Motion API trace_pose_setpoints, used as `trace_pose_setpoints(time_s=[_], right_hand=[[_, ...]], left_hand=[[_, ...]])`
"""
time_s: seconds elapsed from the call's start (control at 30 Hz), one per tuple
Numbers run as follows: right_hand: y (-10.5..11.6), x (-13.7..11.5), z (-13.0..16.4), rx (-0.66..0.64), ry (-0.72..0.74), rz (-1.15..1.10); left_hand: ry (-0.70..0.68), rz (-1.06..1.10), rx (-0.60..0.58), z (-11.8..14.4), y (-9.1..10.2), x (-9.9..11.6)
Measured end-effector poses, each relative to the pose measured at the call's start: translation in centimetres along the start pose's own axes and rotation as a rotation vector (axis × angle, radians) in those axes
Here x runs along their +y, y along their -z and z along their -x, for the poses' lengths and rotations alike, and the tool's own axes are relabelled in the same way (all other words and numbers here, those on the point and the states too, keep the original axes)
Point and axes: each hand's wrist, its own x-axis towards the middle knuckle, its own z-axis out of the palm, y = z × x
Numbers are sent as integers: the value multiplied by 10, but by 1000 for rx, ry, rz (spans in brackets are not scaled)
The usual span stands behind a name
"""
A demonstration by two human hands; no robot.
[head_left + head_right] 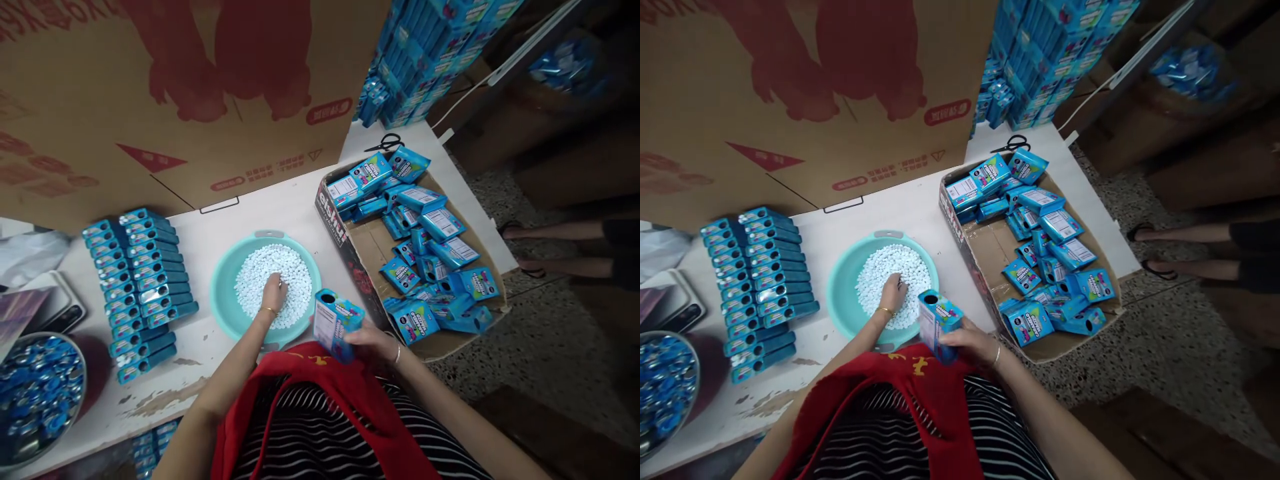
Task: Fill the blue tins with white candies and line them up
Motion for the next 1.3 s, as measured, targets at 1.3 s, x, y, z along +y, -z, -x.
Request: trace_pose_setpoints(time_s=[1.3], right_hand=[[7,48,-73,452,547,1025]], left_hand=[[-29,-369,-94,-7,87,-40]])
